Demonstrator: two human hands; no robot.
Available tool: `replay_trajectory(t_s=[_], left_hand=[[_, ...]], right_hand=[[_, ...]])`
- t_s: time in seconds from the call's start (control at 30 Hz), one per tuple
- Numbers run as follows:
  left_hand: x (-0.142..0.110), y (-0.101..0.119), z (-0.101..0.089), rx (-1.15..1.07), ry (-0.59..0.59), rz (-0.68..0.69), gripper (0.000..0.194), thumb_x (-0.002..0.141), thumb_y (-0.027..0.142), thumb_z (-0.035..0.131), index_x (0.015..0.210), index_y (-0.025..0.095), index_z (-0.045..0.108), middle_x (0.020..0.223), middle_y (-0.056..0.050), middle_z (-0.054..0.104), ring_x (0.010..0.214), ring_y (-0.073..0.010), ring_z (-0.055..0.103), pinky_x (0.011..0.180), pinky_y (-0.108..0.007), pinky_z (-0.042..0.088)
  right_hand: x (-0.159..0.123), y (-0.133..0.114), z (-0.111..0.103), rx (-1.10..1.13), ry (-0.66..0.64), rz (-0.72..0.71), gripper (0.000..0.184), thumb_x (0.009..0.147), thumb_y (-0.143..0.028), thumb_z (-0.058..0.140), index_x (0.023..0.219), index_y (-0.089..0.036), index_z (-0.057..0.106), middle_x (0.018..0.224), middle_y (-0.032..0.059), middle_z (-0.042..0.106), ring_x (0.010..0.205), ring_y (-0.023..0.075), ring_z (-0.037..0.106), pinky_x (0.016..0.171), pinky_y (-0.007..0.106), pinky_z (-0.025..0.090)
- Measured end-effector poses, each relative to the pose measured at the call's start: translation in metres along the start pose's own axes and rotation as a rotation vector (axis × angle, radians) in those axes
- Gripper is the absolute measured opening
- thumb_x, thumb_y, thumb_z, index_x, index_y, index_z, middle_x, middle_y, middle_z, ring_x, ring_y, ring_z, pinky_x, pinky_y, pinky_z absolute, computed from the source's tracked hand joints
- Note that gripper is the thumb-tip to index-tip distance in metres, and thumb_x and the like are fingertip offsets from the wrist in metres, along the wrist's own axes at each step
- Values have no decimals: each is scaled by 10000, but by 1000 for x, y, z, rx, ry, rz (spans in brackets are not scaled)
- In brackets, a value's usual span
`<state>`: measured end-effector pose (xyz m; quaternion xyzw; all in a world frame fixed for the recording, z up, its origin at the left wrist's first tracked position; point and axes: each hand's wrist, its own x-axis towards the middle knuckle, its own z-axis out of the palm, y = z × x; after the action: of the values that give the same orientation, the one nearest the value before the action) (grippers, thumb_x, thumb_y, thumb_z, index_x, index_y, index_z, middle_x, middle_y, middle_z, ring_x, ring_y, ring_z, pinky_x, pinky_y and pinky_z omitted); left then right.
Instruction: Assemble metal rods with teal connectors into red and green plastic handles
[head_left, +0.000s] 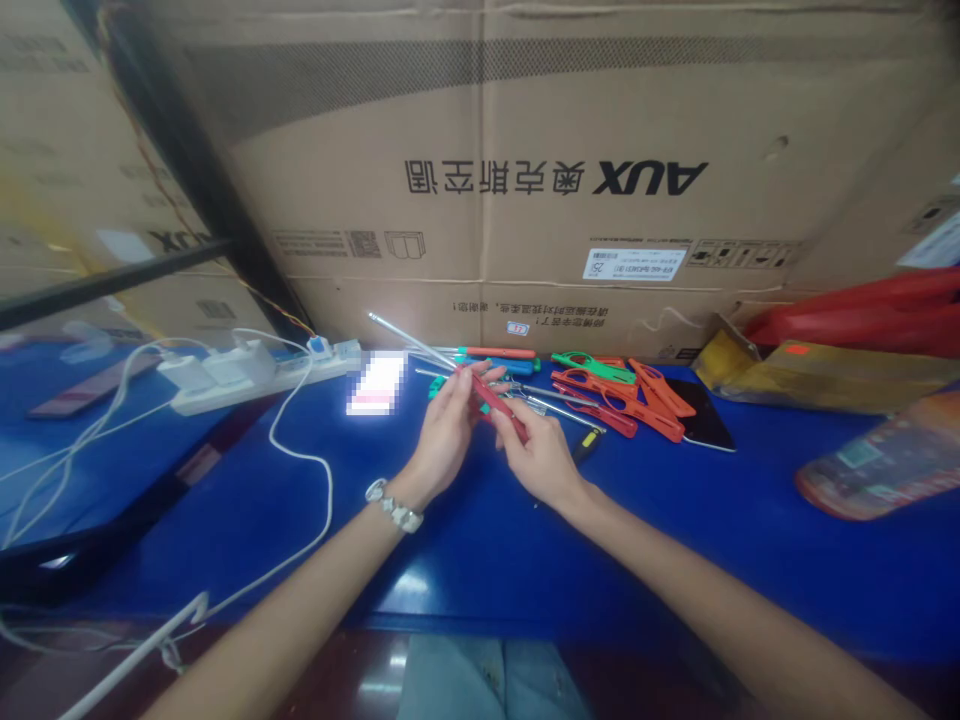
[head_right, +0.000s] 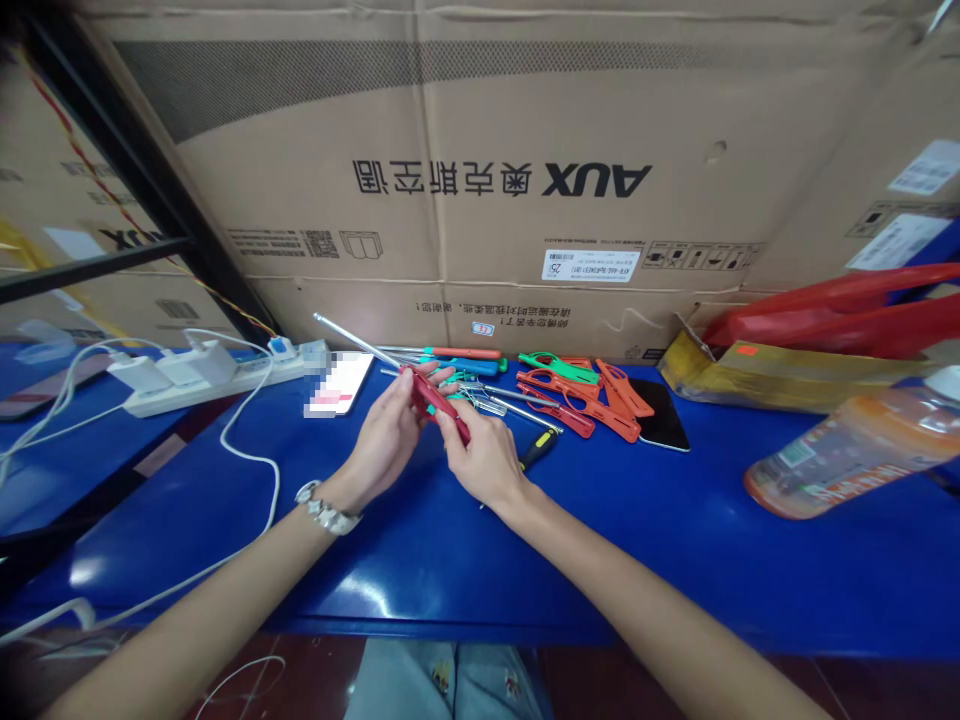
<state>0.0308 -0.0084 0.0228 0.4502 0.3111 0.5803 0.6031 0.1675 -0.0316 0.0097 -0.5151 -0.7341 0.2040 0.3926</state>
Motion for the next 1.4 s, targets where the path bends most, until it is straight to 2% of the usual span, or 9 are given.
replay_trajectory(t_s=[0.23, 0.5, 0.6, 0.7, 0.83, 0.93, 1.1, 1.2, 1.4], left_hand=[[30, -1, 0, -123, -41, -25, 351, 871, 538, 635, 934, 200, 564, 795, 16, 618, 495, -76, 543, 376, -185, 409], [18, -14, -8, -90, -60, -127, 407, 881, 580, 590, 987, 187, 563, 815, -16, 661, 404, -68, 498, 279, -171, 290], [17, -15, -7, -69, -57, -134, 438, 882, 611, 568, 957, 179, 564, 745, -13, 647, 400, -82, 508, 300, -178, 311], [19, -13, -8, -33, -74, -10, 393, 892, 574, 583, 844, 188, 526, 620, 38, 551, 460, -88, 540, 407, -183, 400], [20, -2, -13, 229, -161, 168, 362, 920, 520, 572, 801, 178, 561, 595, 31, 546, 595, -115, 595, 615, -225, 494], [19, 8, -18, 431, -184, 221, 334, 955, 481, 525, 853, 173, 604, 629, 17, 580, 547, -110, 569, 586, -230, 482], [14, 12, -21, 865, -360, 294, 286, 960, 379, 536, 774, 173, 604, 645, 4, 626, 538, -109, 548, 537, -222, 413], [14, 10, -22, 977, -429, 309, 285, 978, 355, 497, 778, 177, 596, 659, -4, 646, 540, -115, 553, 541, -231, 396], [15, 8, -29, 1102, -477, 267, 257, 992, 363, 468, 860, 181, 592, 705, -27, 667, 570, -141, 599, 551, -244, 408]], right_hand=[[14, -7, 15, 260, -63, 68, 402, 1010, -485, 321, 1223, -216, 531, 632, -43, 623, 416, 117, 580, 501, 232, 482], [1, 5, 31, 535, -114, 156, 434, 977, -547, 393, 1183, -211, 575, 610, -36, 613, 486, 149, 645, 480, 239, 520], [-1, 3, 29, 481, -113, 149, 420, 991, -524, 380, 1173, -207, 586, 610, -24, 636, 523, 157, 653, 538, 255, 528], [0, 2, 24, 347, -132, 126, 401, 990, -505, 397, 1147, -213, 622, 736, 21, 701, 646, 179, 680, 633, 279, 525], [4, 7, 11, 198, -114, 82, 314, 926, -487, 523, 914, -207, 664, 842, 37, 693, 755, 193, 638, 673, 285, 482], [11, 9, -2, 274, -20, 89, 304, 899, -474, 559, 769, -201, 586, 734, 13, 613, 684, 159, 560, 627, 270, 450], [28, 4, -11, 647, 195, 91, 341, 862, -552, 598, 926, -220, 557, 716, -22, 528, 538, 100, 449, 450, 226, 388], [32, 4, -10, 728, 186, 115, 381, 827, -582, 637, 889, -210, 580, 645, -35, 500, 473, 88, 419, 364, 214, 362], [31, 13, -17, 747, 3, 105, 425, 785, -587, 694, 869, -178, 613, 635, -36, 556, 408, 80, 499, 341, 220, 441]])
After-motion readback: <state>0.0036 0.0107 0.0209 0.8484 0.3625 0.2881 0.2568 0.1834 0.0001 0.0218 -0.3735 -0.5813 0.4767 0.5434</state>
